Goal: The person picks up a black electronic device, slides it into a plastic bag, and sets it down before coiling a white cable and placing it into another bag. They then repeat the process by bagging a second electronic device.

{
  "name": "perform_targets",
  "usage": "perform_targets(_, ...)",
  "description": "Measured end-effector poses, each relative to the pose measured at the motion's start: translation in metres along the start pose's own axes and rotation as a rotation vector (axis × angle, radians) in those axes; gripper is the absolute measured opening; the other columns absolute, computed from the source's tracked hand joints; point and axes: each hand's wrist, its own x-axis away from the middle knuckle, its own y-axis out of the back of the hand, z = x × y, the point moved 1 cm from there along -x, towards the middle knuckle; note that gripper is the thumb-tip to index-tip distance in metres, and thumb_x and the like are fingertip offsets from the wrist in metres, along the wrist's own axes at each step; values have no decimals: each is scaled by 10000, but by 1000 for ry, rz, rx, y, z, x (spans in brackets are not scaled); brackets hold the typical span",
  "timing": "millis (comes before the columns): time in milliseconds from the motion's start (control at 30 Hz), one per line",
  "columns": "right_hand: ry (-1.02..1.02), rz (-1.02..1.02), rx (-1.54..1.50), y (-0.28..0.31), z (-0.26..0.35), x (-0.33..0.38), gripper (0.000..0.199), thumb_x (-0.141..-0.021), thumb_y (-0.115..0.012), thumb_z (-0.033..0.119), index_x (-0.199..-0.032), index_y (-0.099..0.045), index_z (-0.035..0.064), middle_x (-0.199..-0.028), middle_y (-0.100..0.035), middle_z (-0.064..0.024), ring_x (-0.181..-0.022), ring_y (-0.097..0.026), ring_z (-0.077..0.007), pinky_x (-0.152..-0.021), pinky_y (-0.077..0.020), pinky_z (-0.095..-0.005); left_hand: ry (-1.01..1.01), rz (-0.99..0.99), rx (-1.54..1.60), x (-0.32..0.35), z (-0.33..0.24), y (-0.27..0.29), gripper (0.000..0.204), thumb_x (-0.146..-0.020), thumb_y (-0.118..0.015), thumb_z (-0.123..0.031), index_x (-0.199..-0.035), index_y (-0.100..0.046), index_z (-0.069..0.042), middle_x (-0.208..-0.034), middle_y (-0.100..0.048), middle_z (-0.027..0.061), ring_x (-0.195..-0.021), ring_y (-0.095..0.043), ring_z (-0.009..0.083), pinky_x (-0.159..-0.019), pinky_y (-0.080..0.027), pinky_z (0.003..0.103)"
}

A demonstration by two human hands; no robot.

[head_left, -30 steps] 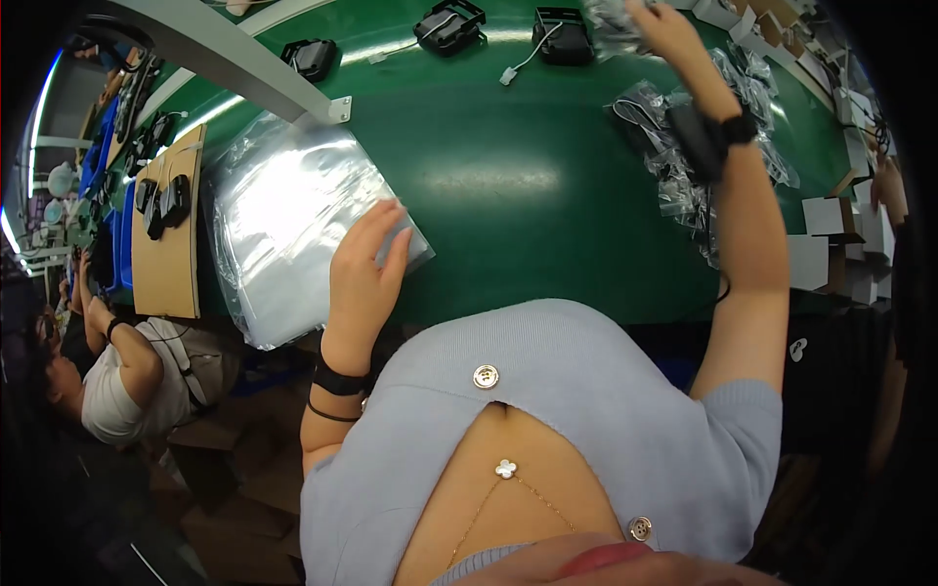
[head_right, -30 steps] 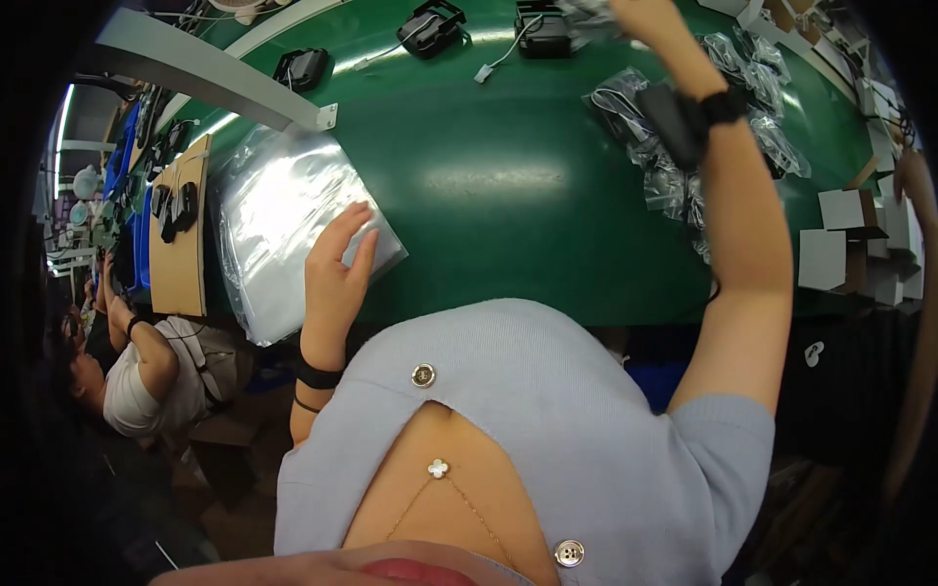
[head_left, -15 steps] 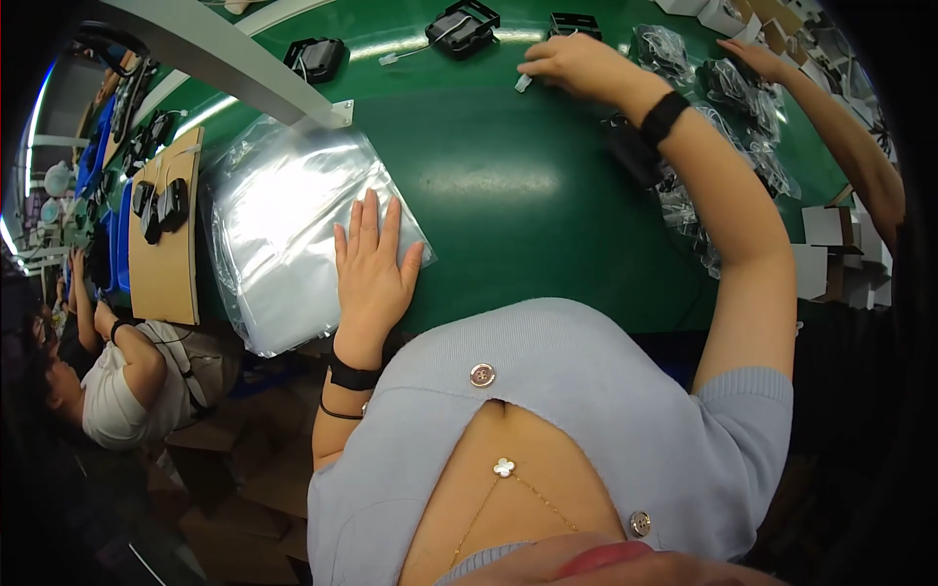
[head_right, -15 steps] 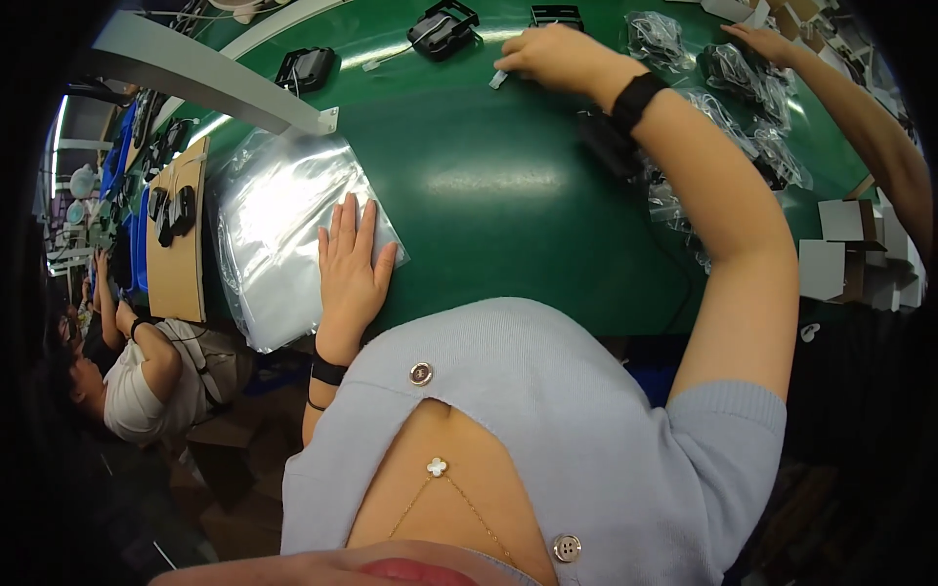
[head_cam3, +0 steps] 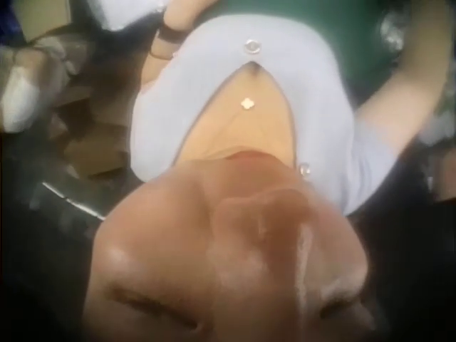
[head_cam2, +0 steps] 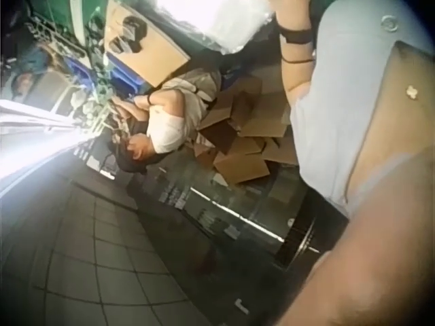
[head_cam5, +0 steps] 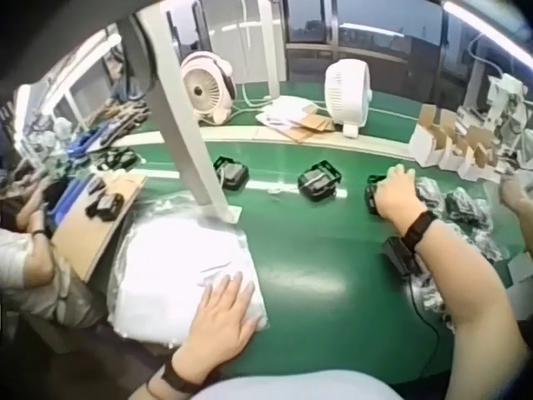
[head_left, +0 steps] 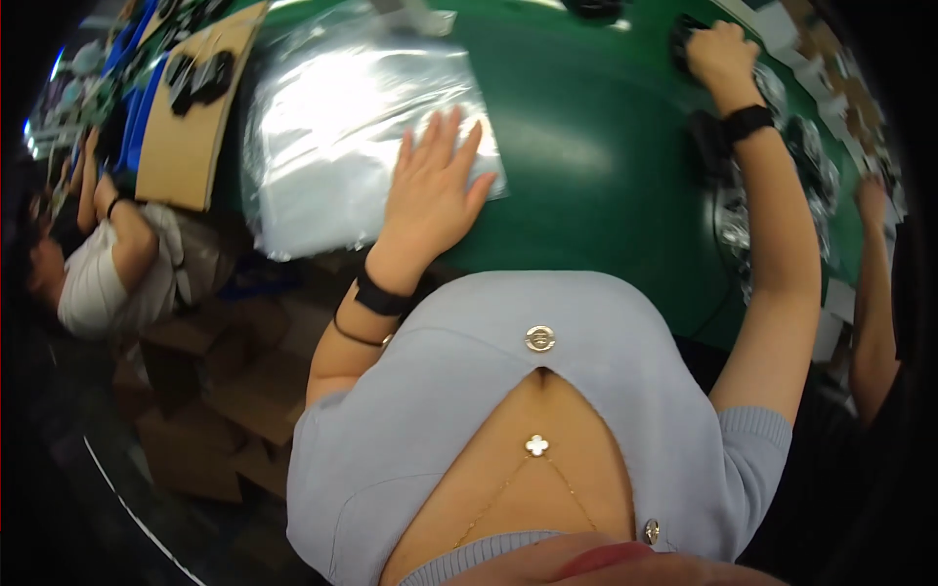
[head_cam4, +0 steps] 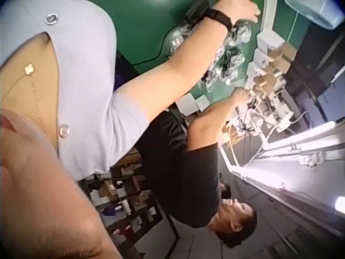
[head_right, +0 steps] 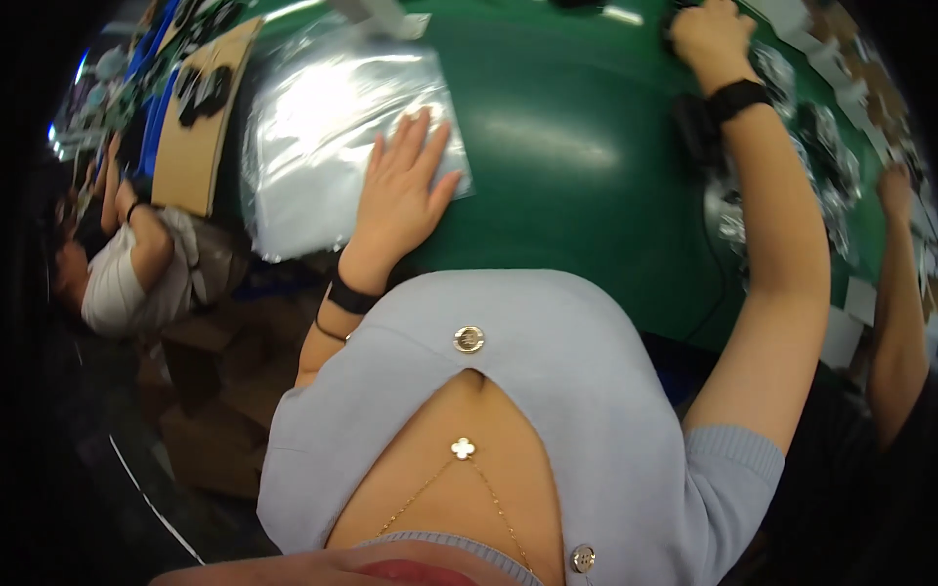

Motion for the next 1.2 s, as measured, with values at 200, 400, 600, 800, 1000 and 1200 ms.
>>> perform_targets(200,-310,414,-432,-144,-37,-44,481,-910,-371,353,-1175,-573,5,-1330,-446,-228,-1244,-378,-431,-1014,-316,-514,-329,42,189,3,-12,10,470,-852,-588,-316,-1256,-504,-91,-1373,-427,117,-1272,-393,296,-1057,-284,470)
perform_targets(400,-158,459,-537,-79,-5,-57,654,-875,-374,507,-1290,-470,11,-1308,-454,-271,-1229,-389,-470,-1033,-304,-498,-267,80,453,5,5,33,396,-797,-660,-279,-1124,-579,-70,-1201,-547,107,-1091,-519,303,-944,-398,428)
perform_targets(600,-623,188,-416,-91,4,-40,760,-818,-450,583,-1270,-473,-28,-1210,-541,-270,-1196,-466,-408,-1004,-365,-445,-151,42,304,3,12,31,249,-782,-671,-226,-925,-607,-32,-853,-597,107,-811,-568,303,-732,-460,388)
perform_targets(800,-405,364,-1100,-123,-46,-45,710,-826,-510,531,-1258,-483,-32,-1162,-583,-223,-1113,-548,-330,-942,-435,-383,-44,-15,404,-13,-17,15,231,-791,-666,-217,-810,-578,-5,-709,-580,116,-752,-571,292,-660,-464,386)
perform_targets(1000,-142,365,-2144,13,4,62,647,-857,-499,467,-1280,-460,-22,-1156,-575,-203,-1070,-571,-297,-888,-483,-356,117,3,659,-28,-31,28,252,-800,-659,-222,-800,-567,12,-779,-575,135,-764,-569,312,-667,-466,399)
perform_targets(1200,167,517,-2913,71,32,126,683,-871,-482,425,-1363,-328,-22,-1169,-537,-223,-1076,-559,-311,-900,-484,-413,-216,-39,300,-20,-56,7,234,-794,-661,-217,-790,-567,-3,-840,-573,139,-779,-568,327,-673,-468,404)
